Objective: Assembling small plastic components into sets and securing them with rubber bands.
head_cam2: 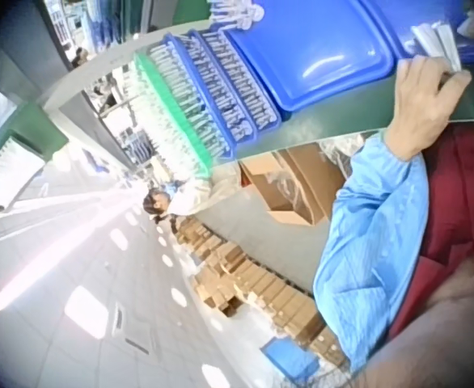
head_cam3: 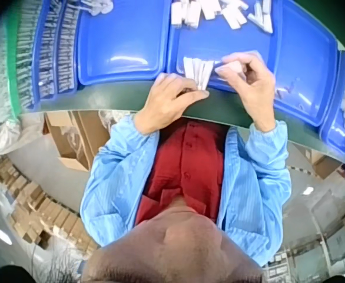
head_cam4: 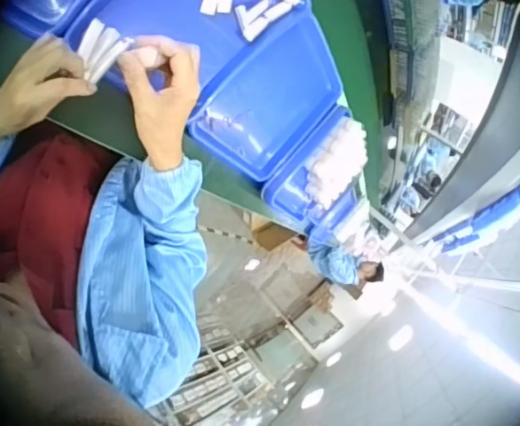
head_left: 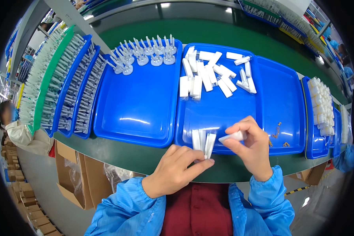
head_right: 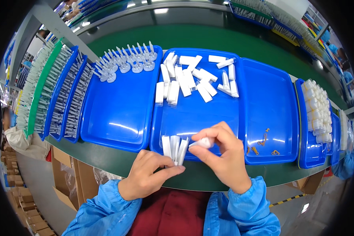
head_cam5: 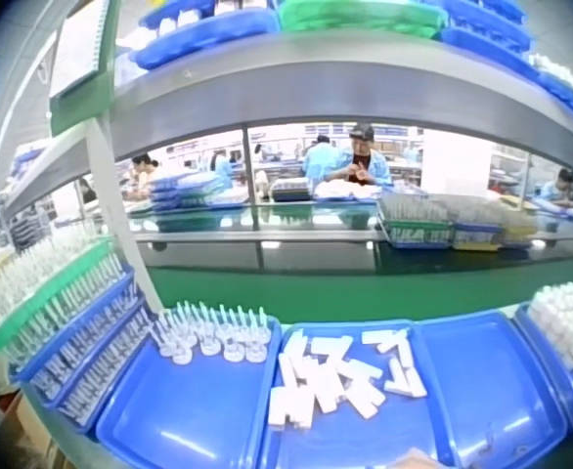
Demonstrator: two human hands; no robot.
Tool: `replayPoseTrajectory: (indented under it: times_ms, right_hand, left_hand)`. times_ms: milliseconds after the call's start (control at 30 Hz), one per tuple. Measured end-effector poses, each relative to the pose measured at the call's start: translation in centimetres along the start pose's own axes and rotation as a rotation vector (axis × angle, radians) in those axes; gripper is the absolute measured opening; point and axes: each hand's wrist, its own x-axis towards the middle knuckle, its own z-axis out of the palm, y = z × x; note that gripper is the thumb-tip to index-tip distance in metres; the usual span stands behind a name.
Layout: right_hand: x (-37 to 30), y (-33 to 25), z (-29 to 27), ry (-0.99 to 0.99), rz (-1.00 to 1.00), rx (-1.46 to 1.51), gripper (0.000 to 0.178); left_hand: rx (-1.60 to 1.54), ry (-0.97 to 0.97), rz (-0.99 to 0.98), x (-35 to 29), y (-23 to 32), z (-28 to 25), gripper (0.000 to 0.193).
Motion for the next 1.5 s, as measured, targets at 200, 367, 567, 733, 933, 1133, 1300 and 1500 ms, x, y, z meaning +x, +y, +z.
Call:
replayPoseTrajectory:
  times_ms: [200, 367, 567, 733, 933, 1133, 1300, 1500]
  right_hand:
    - [0.7, -0.4, -0.3, 0.141, 0.253, 0.313, 0.037]
    - [0.0, -0.2, -0.3, 0.010, 0.262, 0.224, 0.042]
    - [-0.5, 0.7, -1.1, 0.008, 0.114, -0.009, 0.040]
    - [-0.8, 0.3, -1.2, -0.050, 0.018, -0.143, 0.039]
    - [-2.6, -0.1, 0.4, -0.071, -0.199, -0.234, 0.046]
    - [-2.5, -0.5, -0.1, -0.017, -0.266, -0.231, 0.047]
    - [-3.3, 0.3, 0.2, -0.172, -0.356, -0.140, 0.039]
    - [-4.4, -2.1, -0.4, -0.179, -0.473, -0.529, 0.086]
  left_hand:
    - [-0.092, -0.078, 0.144, 1.3, 1.5, -1.1, 0.032]
    - [-0.111, -0.146, 0.132, 1.9, 2.1, -1.1, 0.031]
    - [-0.088, -0.177, 0.121, 1.9, 2.6, -1.0, 0.032]
    - [-0.049, -0.165, 0.115, 1.9, 2.6, -1.1, 0.032]
    - [0.056, 0.034, 0.100, 1.4, 1.7, -0.6, 0.041]
    - [-0.303, 0.212, -0.227, 1.5, 1.8, 0.4, 0.111]
    - [-1.563, -0.450, -1.059, 3.0, 1.2, 0.7, 0.082]
    - [-1.431, -0.363, -1.033, 3.9, 2.8, 2.4, 0.051]
